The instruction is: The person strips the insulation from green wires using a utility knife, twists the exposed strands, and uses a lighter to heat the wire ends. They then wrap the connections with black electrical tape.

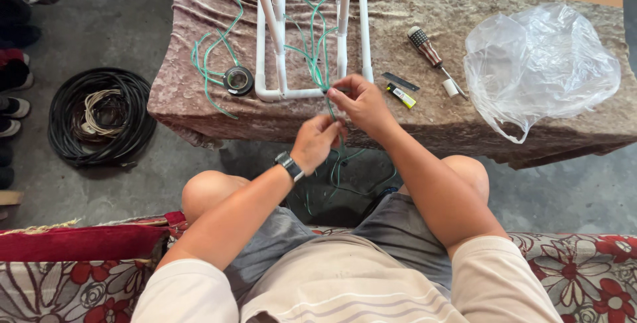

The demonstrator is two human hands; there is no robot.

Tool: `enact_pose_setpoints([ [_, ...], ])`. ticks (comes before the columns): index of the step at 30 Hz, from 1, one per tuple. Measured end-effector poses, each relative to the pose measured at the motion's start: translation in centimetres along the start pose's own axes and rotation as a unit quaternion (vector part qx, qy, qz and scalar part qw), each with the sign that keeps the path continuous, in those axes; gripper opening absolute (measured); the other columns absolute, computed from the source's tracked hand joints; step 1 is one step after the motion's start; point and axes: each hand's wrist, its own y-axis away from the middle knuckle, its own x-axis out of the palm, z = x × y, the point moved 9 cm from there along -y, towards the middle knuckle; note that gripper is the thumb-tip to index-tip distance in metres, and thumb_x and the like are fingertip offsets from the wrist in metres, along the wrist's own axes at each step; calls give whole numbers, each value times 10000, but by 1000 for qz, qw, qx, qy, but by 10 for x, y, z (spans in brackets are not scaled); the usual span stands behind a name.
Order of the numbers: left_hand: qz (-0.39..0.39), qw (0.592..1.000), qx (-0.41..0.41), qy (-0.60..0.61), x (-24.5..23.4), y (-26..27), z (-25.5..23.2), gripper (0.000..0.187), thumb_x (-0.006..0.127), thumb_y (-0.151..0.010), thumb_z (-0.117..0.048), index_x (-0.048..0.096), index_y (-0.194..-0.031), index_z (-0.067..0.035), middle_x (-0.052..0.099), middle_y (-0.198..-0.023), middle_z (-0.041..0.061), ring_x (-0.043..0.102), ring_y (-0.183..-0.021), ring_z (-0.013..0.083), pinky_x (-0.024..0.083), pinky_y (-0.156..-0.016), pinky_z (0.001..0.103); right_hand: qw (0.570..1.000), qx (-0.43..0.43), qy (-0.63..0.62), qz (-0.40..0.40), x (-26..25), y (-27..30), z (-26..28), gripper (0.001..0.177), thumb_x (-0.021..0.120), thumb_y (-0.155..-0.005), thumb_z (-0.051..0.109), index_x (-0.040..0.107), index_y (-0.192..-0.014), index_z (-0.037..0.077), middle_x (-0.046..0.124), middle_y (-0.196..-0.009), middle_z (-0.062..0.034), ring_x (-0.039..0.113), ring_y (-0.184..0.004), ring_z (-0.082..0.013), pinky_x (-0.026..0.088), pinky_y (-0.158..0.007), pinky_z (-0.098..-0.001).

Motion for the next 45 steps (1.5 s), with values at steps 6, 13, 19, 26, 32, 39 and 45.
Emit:
enact_pose_setpoints([
  [6, -46, 996, -72, 12, 9, 59, 3, 222, 566, -1043, -226, 683, -1069, -39, 716, -896, 25, 656, -786, 106, 510, -719, 271, 984, 178, 19, 25, 6, 13, -37, 481, 515, -1040, 518, 631, -1136, 62, 666, -862, 4, 602, -710, -80, 475, -614, -240],
  [13, -43, 995, -85, 21, 19, 110, 12, 243, 559, -1036, -224, 690, -1068, -22, 745, -946, 57, 684, -843, 123, 518, -750, 277, 986, 121, 115, -27, -9, 26, -19, 489, 474, -1029, 501, 569, -1259, 81, 640, -927, -20, 633, -758, -88, 521, -631, -260],
  [19, -28, 989, -109, 96, 33, 139, 9, 207, 552, -1031, -209, 643, -1117, -44, 740, -981, 59, 716, -873, 146, 555, -767, 287, 980, -113, 72, -145, -32, 70, 13, 487, 551, -1069, 352, 401, -1439, 74, 570, -1162, -86, 560, -829, -114, 506, -671, -283],
  [26, -130, 969, -5, 209, 1, 110, -16, 156, 570, -1024, -179, 640, -1061, -46, 718, -906, 77, 714, -772, 163, 586, -676, 293, 966, 19, -169, 193, 71, 171, -38, 415, 507, -1094, 357, 532, -1312, 6, 653, -1276, -66, 661, -1152, -140, 565, -1010, -291],
  [32, -267, 928, 61, 254, -97, 81, -31, 84, 597, -1012, -151, 637, -979, -83, 669, -767, 59, 638, -595, 148, 468, -473, 236, 982, 92, 70, 150, 50, 222, -23, 248, 677, -1021, 249, 716, -1128, 29, 619, -782, 11, 533, -686, -85, 461, -599, -270],
  [39, -317, 900, 45, 297, -192, 65, -37, 113, 584, -1018, -180, 640, -965, -98, 696, -791, 32, 676, -645, 140, 484, -511, 238, 907, -152, 389, -52, -53, 259, 123, 140, 798, -844, 170, 784, -949, 78, 717, -792, -18, 607, -689, -73, 459, -613, -265],
  [45, -243, 969, -49, 3, -131, 83, -1, 394, 594, -1029, -317, 591, -702, -98, 607, -564, 59, 523, -450, 186, 393, -408, 317, 921, -128, 295, -220, -107, 306, 156, 118, 804, -924, 62, 741, -1002, 1, 661, -738, -29, 536, -644, -55, 382, -564, -204],
])
